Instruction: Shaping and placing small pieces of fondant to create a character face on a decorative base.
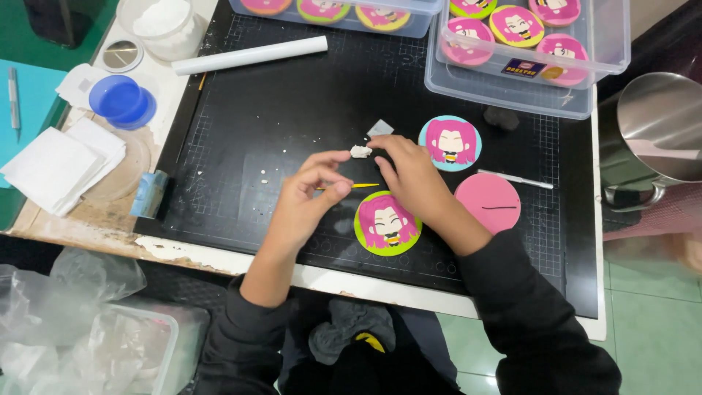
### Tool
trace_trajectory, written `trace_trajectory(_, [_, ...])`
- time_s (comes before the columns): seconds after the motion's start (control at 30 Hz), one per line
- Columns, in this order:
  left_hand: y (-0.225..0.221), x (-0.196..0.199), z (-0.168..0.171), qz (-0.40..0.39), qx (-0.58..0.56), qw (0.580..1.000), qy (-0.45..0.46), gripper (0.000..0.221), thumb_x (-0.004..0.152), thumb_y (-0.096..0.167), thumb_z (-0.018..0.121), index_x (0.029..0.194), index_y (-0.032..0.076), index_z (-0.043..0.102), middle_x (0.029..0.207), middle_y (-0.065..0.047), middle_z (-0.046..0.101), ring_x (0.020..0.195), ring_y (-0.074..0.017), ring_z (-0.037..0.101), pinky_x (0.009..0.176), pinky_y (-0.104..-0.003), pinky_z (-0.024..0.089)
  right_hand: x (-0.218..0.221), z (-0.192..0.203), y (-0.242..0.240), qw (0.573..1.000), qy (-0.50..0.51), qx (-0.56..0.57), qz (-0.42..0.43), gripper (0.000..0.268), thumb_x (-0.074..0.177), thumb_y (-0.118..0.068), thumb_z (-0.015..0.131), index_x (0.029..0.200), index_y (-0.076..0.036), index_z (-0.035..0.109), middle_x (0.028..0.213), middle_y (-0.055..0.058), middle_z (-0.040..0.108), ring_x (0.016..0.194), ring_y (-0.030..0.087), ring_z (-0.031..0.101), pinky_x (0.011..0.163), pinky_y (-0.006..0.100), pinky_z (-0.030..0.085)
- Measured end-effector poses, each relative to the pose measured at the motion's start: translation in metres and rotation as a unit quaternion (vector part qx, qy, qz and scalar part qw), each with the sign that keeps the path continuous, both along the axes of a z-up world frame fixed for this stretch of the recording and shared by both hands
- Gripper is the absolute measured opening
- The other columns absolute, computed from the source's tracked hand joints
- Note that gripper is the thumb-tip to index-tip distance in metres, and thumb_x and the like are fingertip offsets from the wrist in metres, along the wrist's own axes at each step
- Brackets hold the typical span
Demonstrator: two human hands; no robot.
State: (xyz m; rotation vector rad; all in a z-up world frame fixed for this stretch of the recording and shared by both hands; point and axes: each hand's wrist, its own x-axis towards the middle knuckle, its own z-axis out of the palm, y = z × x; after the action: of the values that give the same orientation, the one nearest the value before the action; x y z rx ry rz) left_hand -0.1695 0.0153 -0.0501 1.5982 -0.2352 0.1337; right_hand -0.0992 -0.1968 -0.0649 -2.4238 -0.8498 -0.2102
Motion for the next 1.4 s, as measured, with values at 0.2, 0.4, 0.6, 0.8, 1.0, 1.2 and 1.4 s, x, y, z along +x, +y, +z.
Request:
trace_trajectory(0.2, [-0.038,-0.034,-0.020,-0.008,-0.155,0.987,0.041,0.025,0.104,0.023,0.060,0.108,0.004,0.076,0.138,-0.013,0.062,0.128,-0.0218,0.057,0.110,-0.037,0.041,-0.065,0.037,0.002,0.975,-0.059,0.201,0.073,0.019,0.101,-0.016,0.065,0.117,-0.012,0.074,0.126,0.008,0.067,0.128,0.036,0.059,0.107,0.049,0.044])
trace_trajectory(0.4, [-0.053,-0.046,-0.027,-0.038,-0.289,0.953,0.083,0.026,0.105,0.015,0.053,0.111,0.001,0.074,0.138,-0.017,0.061,0.131,-0.0227,0.054,0.114,-0.038,0.039,-0.071,0.022,-0.003,0.976,-0.126,0.168,0.052,0.019,0.096,-0.017,0.074,0.115,-0.017,0.078,0.127,0.007,0.066,0.133,0.039,0.053,0.108,0.055,0.039])
trace_trajectory(0.6, [-0.061,-0.048,-0.018,-0.181,-0.452,0.863,0.131,0.074,0.105,0.049,0.030,0.160,-0.001,0.032,0.164,-0.018,0.037,0.151,-0.0255,0.037,0.116,-0.034,0.039,-0.082,0.010,-0.015,0.961,-0.186,0.200,0.045,0.017,0.088,-0.027,0.082,0.104,-0.022,0.081,0.122,0.003,0.066,0.134,0.043,0.050,0.111,0.056,0.039])
trace_trajectory(0.8, [-0.076,-0.045,-0.002,-0.172,-0.720,0.662,0.117,0.070,0.108,0.061,0.030,0.169,0.028,0.017,0.171,-0.015,0.024,0.155,-0.0289,0.028,0.120,-0.050,0.035,-0.100,-0.034,-0.025,0.952,-0.258,0.138,0.088,0.017,0.093,-0.044,0.072,0.107,-0.037,0.079,0.131,-0.005,0.066,0.140,0.041,0.039,0.107,0.061,0.029])
trace_trajectory(1.0, [-0.087,-0.044,-0.012,-0.185,-0.758,0.619,0.096,0.066,0.106,0.066,0.027,0.166,0.044,0.015,0.175,-0.007,0.013,0.159,-0.0291,0.015,0.120,-0.054,0.035,-0.106,-0.037,-0.034,0.940,-0.307,0.076,0.127,0.063,0.103,-0.072,0.019,0.131,-0.043,0.068,0.157,-0.007,0.048,0.154,0.043,0.011,0.117,0.070,0.009])
trace_trajectory(1.2, [-0.086,-0.049,-0.008,-0.193,-0.787,0.581,0.070,0.065,0.106,0.064,0.026,0.167,0.046,0.010,0.176,-0.005,0.006,0.161,-0.0269,0.009,0.123,-0.053,0.023,-0.102,-0.025,-0.034,0.924,-0.318,0.140,0.161,0.076,0.107,-0.072,0.013,0.125,-0.033,0.076,0.150,-0.007,0.048,0.154,0.038,0.013,0.123,0.062,0.010])
trace_trajectory(1.4, [-0.089,-0.048,-0.009,-0.207,-0.800,0.559,0.077,0.067,0.105,0.065,0.026,0.166,0.045,0.010,0.176,-0.007,0.003,0.162,-0.0280,0.004,0.121,-0.061,0.025,-0.097,-0.020,-0.033,0.918,-0.322,0.181,0.141,0.072,0.108,-0.069,0.016,0.121,-0.033,0.077,0.151,-0.007,0.048,0.155,0.036,0.015,0.125,0.058,0.011])
